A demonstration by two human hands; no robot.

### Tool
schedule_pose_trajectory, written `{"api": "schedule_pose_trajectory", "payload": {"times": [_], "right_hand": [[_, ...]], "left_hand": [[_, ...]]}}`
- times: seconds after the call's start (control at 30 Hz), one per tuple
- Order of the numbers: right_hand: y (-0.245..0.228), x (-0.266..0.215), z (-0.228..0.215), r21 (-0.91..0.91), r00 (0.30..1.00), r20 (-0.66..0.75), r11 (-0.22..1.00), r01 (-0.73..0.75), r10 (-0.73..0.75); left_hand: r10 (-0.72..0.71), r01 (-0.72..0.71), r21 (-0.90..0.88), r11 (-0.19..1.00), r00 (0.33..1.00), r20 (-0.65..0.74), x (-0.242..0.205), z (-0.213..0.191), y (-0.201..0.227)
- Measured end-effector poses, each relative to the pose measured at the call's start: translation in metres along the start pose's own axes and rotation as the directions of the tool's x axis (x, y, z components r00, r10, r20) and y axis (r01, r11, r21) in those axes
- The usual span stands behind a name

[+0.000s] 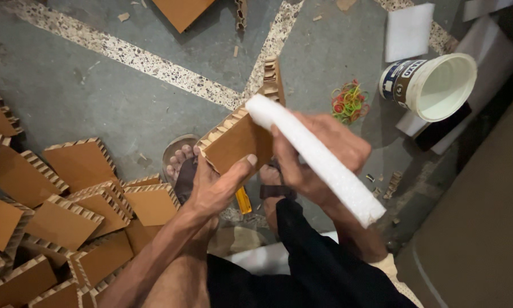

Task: The person assembles small cardboard pieces into a box-like structure. They use rubber bands to hold the pieces together and apply glue from a white tube to the edges of the cardboard.

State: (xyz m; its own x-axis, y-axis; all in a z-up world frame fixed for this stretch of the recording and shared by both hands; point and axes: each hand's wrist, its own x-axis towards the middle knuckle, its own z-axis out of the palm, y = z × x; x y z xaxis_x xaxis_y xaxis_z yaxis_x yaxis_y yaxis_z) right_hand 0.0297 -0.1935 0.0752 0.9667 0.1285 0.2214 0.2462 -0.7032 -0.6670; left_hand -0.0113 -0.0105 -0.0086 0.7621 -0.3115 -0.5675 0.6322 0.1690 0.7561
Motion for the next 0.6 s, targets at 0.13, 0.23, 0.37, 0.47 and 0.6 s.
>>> {"api": "schedule_pose_trajectory", "payload": {"times": [0.13, 0.23, 0.37, 0.47, 0.6], "right_hand": [[-0.008, -0.017, -0.006, 0.004, 0.989, 0.12, 0.997, -0.083, 0.082], [-0.012, -0.033, -0.015, -0.067, 0.969, 0.206, 0.989, -0.128, 0.14], [0.0, -0.029, -0.029, -0.047, 0.973, 0.223, 0.996, 0.08, -0.067], [0.012, -0.01, -0.023, -0.029, 0.992, 0.12, 0.998, 0.054, -0.05], [0.011, 0.012, -0.011, -0.102, 0.986, 0.111, 0.985, 0.139, -0.127]], "left_hand": [[0.059, -0.059, -0.005, 0.998, 0.998, -0.031, -0.001, -0.008, 0.002], [0.064, -0.065, -0.024, 0.998, 0.997, -0.037, 0.0, -0.01, 0.003], [0.021, -0.022, -0.019, 1.0, 1.0, -0.008, 0.001, -0.011, 0.006], [0.125, -0.126, 0.036, 0.991, 0.992, 0.024, 0.001, -0.008, 0.007], [0.01, -0.011, -0.028, 1.0, 0.999, -0.033, -0.002, -0.008, 0.005]]}}
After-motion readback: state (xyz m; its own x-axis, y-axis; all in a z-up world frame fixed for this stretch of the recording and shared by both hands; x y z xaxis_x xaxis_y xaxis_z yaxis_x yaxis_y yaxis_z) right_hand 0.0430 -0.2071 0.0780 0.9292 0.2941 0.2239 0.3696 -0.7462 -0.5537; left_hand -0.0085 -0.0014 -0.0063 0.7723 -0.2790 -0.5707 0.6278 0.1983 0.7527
